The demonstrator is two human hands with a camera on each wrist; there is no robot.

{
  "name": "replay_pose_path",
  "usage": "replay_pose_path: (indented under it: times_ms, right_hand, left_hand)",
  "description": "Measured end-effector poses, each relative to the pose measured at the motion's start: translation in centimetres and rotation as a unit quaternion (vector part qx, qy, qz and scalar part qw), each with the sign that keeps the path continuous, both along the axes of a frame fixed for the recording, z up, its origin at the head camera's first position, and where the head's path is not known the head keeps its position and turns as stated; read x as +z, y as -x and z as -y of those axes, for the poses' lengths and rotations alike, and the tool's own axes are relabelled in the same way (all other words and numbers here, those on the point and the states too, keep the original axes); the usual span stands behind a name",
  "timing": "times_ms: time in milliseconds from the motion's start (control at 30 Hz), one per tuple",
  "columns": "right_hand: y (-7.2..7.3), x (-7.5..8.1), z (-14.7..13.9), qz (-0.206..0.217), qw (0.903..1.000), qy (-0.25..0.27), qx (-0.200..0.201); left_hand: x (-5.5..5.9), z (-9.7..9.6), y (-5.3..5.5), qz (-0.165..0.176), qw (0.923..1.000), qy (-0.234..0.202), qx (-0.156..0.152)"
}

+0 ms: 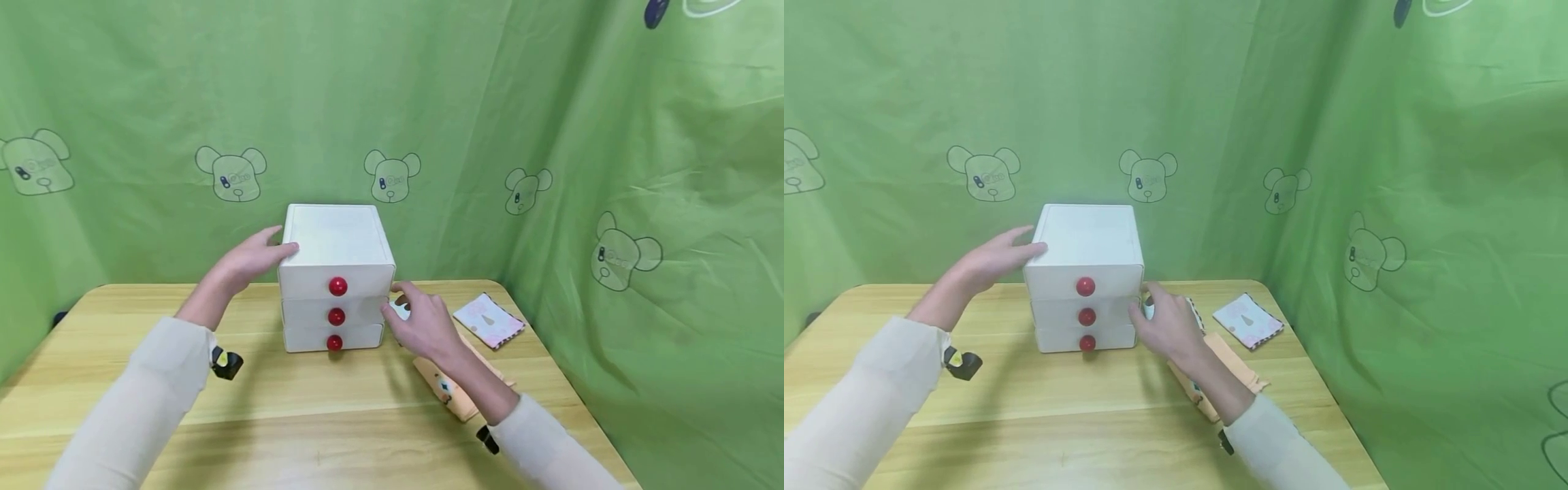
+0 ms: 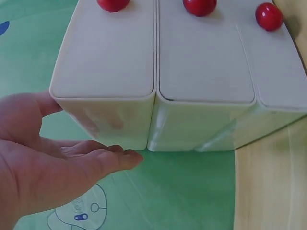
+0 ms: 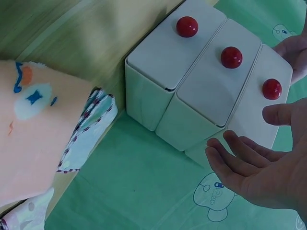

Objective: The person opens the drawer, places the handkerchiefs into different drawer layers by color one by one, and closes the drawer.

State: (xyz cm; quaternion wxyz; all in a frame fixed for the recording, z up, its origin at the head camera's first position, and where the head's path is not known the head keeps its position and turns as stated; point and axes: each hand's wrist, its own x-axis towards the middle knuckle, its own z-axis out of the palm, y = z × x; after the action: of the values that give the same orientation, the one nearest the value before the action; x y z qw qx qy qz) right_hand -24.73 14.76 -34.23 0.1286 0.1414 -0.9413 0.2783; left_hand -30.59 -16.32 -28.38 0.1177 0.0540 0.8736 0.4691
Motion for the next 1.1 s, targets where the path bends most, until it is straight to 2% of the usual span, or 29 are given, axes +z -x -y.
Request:
replay_pose_path:
  times_ms: [100,200,300,500,767,933,1100]
  right_hand:
    - [-0.1,0.1,0.3,0.004,0.9999,0.012,0.008]
    - [-0.2,0.1,0.6,0.009,0.9994,0.029,0.018]
    - [-0.3,0.1,0.9,0.010,0.9986,0.046,0.027]
    - [-0.4,0.1,1.6,0.024,0.9966,0.074,0.028]
    - [-0.5,0.2,2.5,0.077,0.9873,0.128,0.054]
    - [-0.3,0.4,3.0,0.125,0.9727,0.180,0.077]
    - [0.1,0.7,3.6,0.190,0.9486,0.234,0.096]
  left_hand:
    - [-0.2,0.0,0.1,0.015,0.9982,-0.057,0.010]
    - [-0.5,-0.2,0.4,0.025,0.9929,-0.115,0.014]
    - [-0.6,-0.2,0.5,0.031,0.9885,-0.146,0.020]
    - [-0.7,-0.2,0.8,0.022,0.9883,-0.148,0.032]
    - [-1.2,0.0,1.0,0.014,0.9871,-0.154,0.042]
    - [-1.5,0.0,1.1,0.010,0.9856,-0.163,0.045]
    - [-1.7,0.3,1.2,0.006,0.9849,-0.167,0.046]
